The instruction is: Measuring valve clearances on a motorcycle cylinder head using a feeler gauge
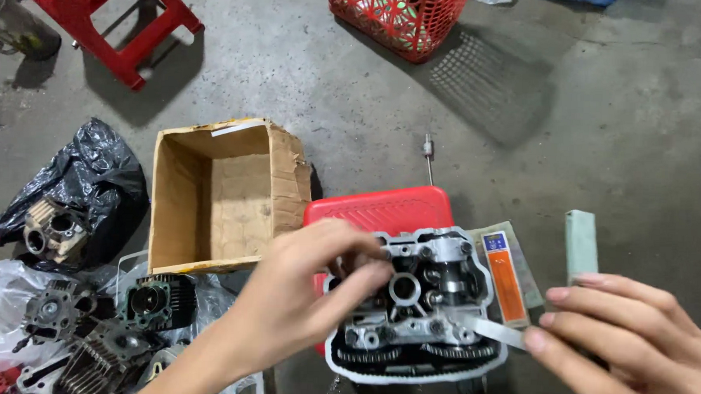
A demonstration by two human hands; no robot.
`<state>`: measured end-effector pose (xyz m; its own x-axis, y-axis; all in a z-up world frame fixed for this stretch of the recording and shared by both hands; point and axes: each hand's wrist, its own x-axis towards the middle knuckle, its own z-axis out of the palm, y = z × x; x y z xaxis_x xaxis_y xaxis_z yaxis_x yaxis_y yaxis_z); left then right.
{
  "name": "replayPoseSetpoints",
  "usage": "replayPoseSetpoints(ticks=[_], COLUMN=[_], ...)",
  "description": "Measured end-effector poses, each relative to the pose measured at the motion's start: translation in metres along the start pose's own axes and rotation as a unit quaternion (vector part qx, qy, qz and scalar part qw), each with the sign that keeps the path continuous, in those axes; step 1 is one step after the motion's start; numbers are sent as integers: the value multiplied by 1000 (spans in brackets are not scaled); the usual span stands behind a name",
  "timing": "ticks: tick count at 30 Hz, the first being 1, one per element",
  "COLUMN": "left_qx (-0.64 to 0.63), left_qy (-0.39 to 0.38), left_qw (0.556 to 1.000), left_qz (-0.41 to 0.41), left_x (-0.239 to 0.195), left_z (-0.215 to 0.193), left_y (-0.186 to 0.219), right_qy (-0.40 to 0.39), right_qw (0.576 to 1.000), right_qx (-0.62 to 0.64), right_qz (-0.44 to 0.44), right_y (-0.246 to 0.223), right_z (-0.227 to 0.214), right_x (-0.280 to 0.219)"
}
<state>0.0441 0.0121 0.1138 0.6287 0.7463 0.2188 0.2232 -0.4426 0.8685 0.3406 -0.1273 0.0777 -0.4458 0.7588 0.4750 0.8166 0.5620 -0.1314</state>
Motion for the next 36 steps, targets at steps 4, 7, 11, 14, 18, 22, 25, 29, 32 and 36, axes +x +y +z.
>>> replayPoseSetpoints(ticks=[4,7,11,14,18,22,25,29,32,36], left_qx=[53,128,139,121,110,149,146,151,155,132], left_qy=[-79,-115,-99,-89,-68,-69,-73,-65,-67,-52], left_qw=[995,985,985,989,992,986,986,986,985,989], left_qz=[1,-4,10,7,6,29,34,32,28,50], left_x=[-49,-75,-82,-80,-70,-72,-68,-71,-69,-64], left_z=[-1,17,32,37,39,46,48,57,59,56], left_y=[-66,-107,-124,-127,-116,-125,-126,-134,-135,-134], right_qy=[-1,-54,-66,-62,-78,-88,-76,-82,-86,-79], right_qw=[999,994,989,987,982,981,980,979,978,978], right_qx=[20,32,44,56,70,76,61,71,69,76], right_qz=[-46,-84,-124,-139,-156,-154,-174,-175,-177,-176], right_y=[9,19,24,26,26,25,27,28,28,27], right_z=[19,37,57,67,75,85,88,88,90,88], right_x=[40,57,76,80,88,89,91,91,89,93])
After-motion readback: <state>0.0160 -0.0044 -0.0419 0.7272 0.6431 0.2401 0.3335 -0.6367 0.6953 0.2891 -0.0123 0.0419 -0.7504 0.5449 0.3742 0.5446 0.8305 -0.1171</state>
